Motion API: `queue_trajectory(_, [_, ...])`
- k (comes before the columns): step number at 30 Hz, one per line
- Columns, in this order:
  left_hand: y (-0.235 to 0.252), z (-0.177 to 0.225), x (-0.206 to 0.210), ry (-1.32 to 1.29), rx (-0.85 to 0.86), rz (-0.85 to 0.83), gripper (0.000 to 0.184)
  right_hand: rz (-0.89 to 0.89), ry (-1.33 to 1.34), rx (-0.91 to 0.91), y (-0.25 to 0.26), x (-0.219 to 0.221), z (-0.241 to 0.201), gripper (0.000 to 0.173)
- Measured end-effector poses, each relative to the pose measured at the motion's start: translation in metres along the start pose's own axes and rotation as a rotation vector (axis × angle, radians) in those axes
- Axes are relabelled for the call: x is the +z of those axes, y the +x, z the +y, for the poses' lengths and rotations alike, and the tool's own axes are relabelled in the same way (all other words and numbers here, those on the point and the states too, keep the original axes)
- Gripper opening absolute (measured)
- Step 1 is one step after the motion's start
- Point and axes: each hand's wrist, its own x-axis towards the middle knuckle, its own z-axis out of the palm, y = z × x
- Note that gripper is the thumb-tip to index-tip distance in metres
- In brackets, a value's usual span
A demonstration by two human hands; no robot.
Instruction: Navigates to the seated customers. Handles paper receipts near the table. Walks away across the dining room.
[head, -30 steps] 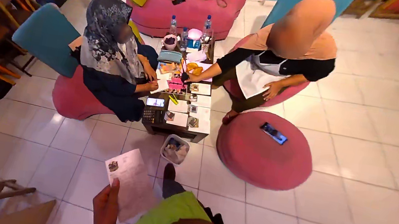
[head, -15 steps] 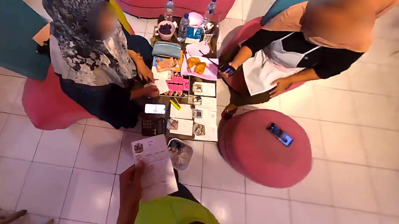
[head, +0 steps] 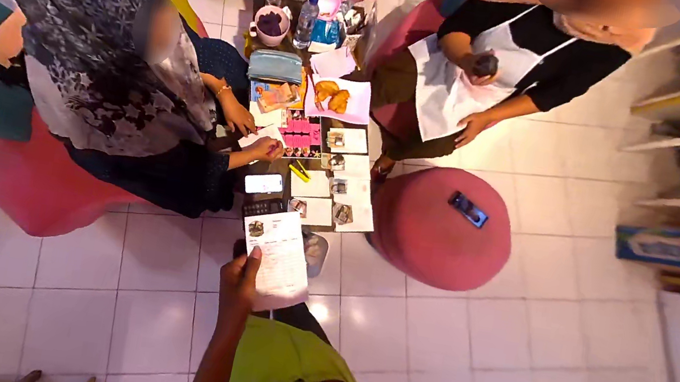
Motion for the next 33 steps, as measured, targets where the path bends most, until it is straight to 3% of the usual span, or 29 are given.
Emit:
queue_trajectory(8, [0.025, 0.001, -0.002, -0.008, 0.067, -0.028, 0.031, -0.001, 0.046, 0.136, 0.009, 0.004, -0.016, 0.050])
queue_trajectory(19, [0.035, 0.016, -0.001, -0.068, 0.048, -0.068, 0.032, 0.060, 0.006, 0.085, 0.002, -0.004, -0.033, 0.051])
queue_trajectory(23, [0.038, 0.016, -0.001, -0.082, 0.042, -0.072, 0.033, -0.038, 0.035, 0.149, 0.003, -0.017, -0.036, 0.046])
queue_trajectory(26, [0.039, 0.016, -0.001, -0.096, 0.040, -0.089, 0.033, 0.012, 0.002, 0.167, 0.002, -0.012, -0.036, 0.047])
queue_trajectory(30, [0.039, 0.016, -0.001, -0.122, 0.047, -0.112, 0.034, -0.031, -0.069, 0.102, -0.081, -0.063, -0.089, 0.049])
queue_trajectory(33, [0.038, 0.014, -0.002, -0.091, 0.029, -0.106, 0.033, -0.043, 0.005, 0.063, -0.105, -0.079, -0.104, 0.049])
